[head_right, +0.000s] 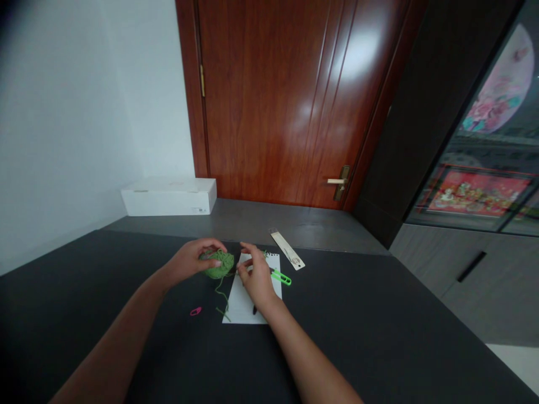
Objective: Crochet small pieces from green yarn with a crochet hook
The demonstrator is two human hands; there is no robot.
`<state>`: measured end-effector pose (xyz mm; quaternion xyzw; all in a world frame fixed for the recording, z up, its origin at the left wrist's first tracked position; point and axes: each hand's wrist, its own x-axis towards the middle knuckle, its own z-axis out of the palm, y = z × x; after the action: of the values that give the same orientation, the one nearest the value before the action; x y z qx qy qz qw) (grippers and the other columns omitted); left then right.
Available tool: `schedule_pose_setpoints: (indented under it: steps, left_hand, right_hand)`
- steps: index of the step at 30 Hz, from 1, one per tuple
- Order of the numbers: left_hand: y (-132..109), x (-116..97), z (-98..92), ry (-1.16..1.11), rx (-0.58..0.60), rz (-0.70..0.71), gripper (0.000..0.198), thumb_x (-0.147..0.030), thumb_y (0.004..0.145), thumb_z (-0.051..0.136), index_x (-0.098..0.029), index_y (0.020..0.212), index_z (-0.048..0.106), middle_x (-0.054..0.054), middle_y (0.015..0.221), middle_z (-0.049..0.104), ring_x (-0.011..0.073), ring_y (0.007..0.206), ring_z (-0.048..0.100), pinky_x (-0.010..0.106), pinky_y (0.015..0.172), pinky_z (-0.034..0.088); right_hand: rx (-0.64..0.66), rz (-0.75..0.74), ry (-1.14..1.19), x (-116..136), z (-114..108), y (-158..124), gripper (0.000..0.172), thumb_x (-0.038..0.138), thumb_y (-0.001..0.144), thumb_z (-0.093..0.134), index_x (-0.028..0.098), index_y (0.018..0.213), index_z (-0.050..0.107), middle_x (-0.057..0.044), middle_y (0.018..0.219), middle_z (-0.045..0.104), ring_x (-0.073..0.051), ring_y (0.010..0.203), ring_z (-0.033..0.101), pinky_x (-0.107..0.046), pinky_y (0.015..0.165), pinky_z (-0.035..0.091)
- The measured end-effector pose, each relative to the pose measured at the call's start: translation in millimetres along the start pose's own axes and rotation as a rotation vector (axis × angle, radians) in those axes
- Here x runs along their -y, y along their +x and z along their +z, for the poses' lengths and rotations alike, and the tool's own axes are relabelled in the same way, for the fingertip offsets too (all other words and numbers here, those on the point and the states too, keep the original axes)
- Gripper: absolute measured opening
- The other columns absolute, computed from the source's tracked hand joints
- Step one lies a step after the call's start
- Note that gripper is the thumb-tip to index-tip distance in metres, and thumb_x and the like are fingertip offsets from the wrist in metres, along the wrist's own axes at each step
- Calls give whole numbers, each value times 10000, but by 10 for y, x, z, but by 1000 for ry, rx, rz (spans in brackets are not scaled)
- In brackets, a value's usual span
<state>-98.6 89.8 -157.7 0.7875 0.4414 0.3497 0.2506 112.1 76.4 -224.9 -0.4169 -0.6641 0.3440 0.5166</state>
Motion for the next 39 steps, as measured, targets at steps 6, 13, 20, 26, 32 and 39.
schedule_pose_setpoints:
  steps: [6,13,20,26,32,39]
  left_hand:
    - [14,5,56,48,101,14,231,-251,699,722,-188,921,728,55,937,756,249,920,691,374,864,521]
    - [9,95,70,53,205,20,262,-355,796,686,-196,1002,717,81,1038,763,248,1001,698,378,907,521]
    - [-40,99,32,122,367,118,762,-409,518,902,-219,1224,686,117,1264,706,351,1202,605,442,1053,422]
    - [-39,147,51,324,315,160,550,-317,585,817,-253,1122,714,41,1143,745,309,1100,629,400,1004,434]
    - [-14,305,-47,492,43,-65,421,-244,681,705,-192,1099,703,119,1133,715,331,1102,608,432,945,457]
    - [-33,334,-159,677,-98,-241,345,-241,729,688,-206,1071,703,148,1158,719,389,1166,579,502,928,457]
  right_hand:
    - [73,-85,-68,22,32,15,160,84,795,584,191,877,671,-21,878,661,-137,685,633,-275,711,524]
    - [-35,-27,20,0,46,-10,102,231,869,567,219,775,529,25,645,622,-145,547,626,-249,566,484]
    - [-155,47,235,97,21,13,209,407,875,567,231,797,486,53,566,620,-95,385,506,-196,383,333]
    - [-239,100,478,124,-39,75,263,426,798,663,226,800,491,116,460,506,-61,321,391,-174,352,246]
    - [-326,104,761,149,-377,196,309,402,774,691,242,751,428,140,485,390,-38,335,299,-164,347,228]
    - [-340,87,1017,117,-848,306,371,221,797,682,242,657,339,147,477,263,-29,339,199,-118,311,210]
